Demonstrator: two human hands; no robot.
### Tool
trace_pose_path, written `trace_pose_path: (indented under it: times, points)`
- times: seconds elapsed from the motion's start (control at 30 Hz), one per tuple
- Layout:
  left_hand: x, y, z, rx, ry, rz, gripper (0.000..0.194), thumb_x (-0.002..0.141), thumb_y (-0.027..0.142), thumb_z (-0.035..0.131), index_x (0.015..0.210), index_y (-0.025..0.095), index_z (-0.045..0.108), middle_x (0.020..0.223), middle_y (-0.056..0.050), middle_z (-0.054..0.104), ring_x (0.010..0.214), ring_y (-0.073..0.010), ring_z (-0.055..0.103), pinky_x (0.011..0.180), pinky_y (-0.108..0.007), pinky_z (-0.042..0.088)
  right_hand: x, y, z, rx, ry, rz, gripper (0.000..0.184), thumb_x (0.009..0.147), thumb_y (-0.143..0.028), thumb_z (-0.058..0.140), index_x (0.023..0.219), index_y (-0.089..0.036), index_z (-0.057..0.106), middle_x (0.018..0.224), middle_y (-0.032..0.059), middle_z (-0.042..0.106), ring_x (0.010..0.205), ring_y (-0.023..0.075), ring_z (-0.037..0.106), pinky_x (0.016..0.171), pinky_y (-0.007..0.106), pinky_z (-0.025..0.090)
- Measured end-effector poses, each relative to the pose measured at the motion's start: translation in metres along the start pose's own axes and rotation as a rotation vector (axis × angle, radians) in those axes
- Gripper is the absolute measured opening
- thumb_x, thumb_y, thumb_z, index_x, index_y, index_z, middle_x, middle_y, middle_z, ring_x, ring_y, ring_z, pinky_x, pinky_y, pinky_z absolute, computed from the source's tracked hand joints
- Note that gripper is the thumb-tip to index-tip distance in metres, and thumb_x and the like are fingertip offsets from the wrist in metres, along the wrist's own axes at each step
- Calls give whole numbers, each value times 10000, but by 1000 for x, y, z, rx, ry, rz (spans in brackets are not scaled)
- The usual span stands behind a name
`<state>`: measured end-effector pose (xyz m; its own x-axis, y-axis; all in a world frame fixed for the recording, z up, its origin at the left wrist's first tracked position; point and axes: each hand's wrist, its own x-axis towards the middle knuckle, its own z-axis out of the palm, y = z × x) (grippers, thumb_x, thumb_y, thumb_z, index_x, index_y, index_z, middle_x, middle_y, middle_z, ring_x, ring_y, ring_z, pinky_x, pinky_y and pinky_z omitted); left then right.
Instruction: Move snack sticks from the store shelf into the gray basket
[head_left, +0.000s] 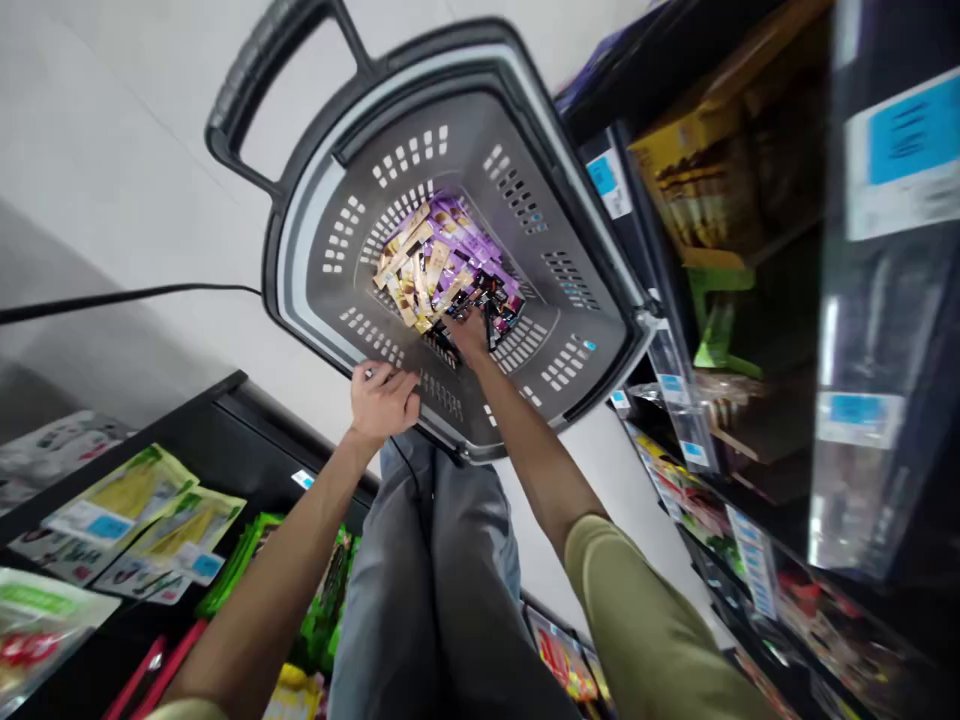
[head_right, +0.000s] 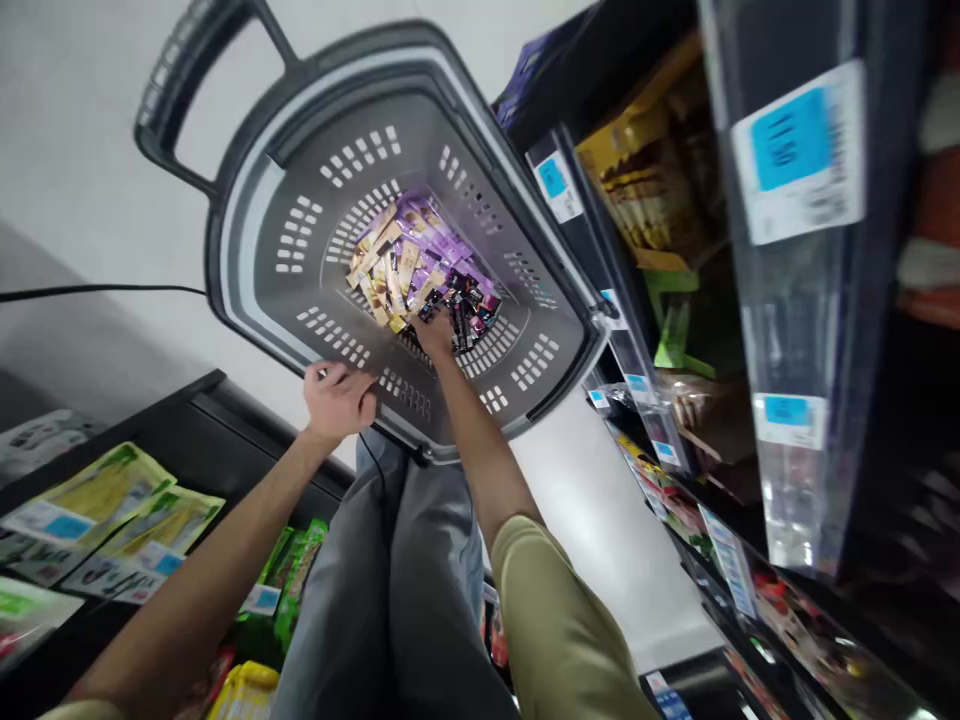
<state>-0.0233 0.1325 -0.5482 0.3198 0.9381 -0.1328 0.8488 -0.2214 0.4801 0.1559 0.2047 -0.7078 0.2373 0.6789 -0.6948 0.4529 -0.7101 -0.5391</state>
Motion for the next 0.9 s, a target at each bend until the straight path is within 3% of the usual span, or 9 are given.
trace_pose_path:
  times: [0.1, 0.2, 0.47, 0.6, 0.7, 0.9]
  points:
    - [-2, -4, 5, -11, 123, 85, 227, 761, 169, 542, 895, 237, 713, 718, -7, 729, 733, -215, 615, 843, -449, 396, 23, 5, 26, 2, 71, 139, 740, 703, -317, 801, 1326, -95, 469, 1234, 202, 660, 1127, 310, 653, 1021, 494, 488]
    - [-2, -6, 8, -8, 191, 138, 239, 741, 153, 534, 888, 243, 699, 682, 26, 712, 708, -191, 624, 791, -419, 393, 37, 1, 46, -10, 157, 137, 850, 683, -292, 804, 1388, -63, 389, 1288, 229, 603, 1194, 330, 600, 1056, 501, 460]
    - [-5, -6, 12, -64, 173, 119, 222, 757, 193, 502, 885, 252, 674, 693, 38, 728, 734, -186, 676, 735, -402, 383, 49, -14, 88, -166, 248, -151, 706, 817, -341, 680, 1414, -140, 360, 1379, 223, 429, 1346, 352, 410, 1096, 560, 386]
    - [-4, -6, 10, -35, 226, 149, 220, 757, 178, 492, 880, 253, 659, 671, 56, 726, 705, -171, 677, 730, -405, 381, 60, -20, 91, -141, 281, -69, 743, 798, -369, 715, 1401, -129, 353, 1388, 240, 381, 1371, 397, 352, 1071, 611, 386]
    - [-2, -6, 8, -44, 241, 167, 237, 744, 165, 499, 898, 252, 658, 680, 63, 732, 706, -169, 680, 722, -399, 375, 69, -20, 87, -101, 271, -84, 723, 801, -361, 701, 1397, -142, 356, 1373, 211, 394, 1383, 381, 336, 1079, 607, 381]
    - [3, -4, 3, -20, 270, 194, 272, 721, 126, 499, 894, 243, 672, 653, 49, 718, 697, -178, 677, 721, -395, 376, 76, -19, 89, -48, 203, -98, 417, 807, -260, 649, 1189, -156, 518, 1259, 157, 527, 1264, 312, 486, 1088, 540, 399]
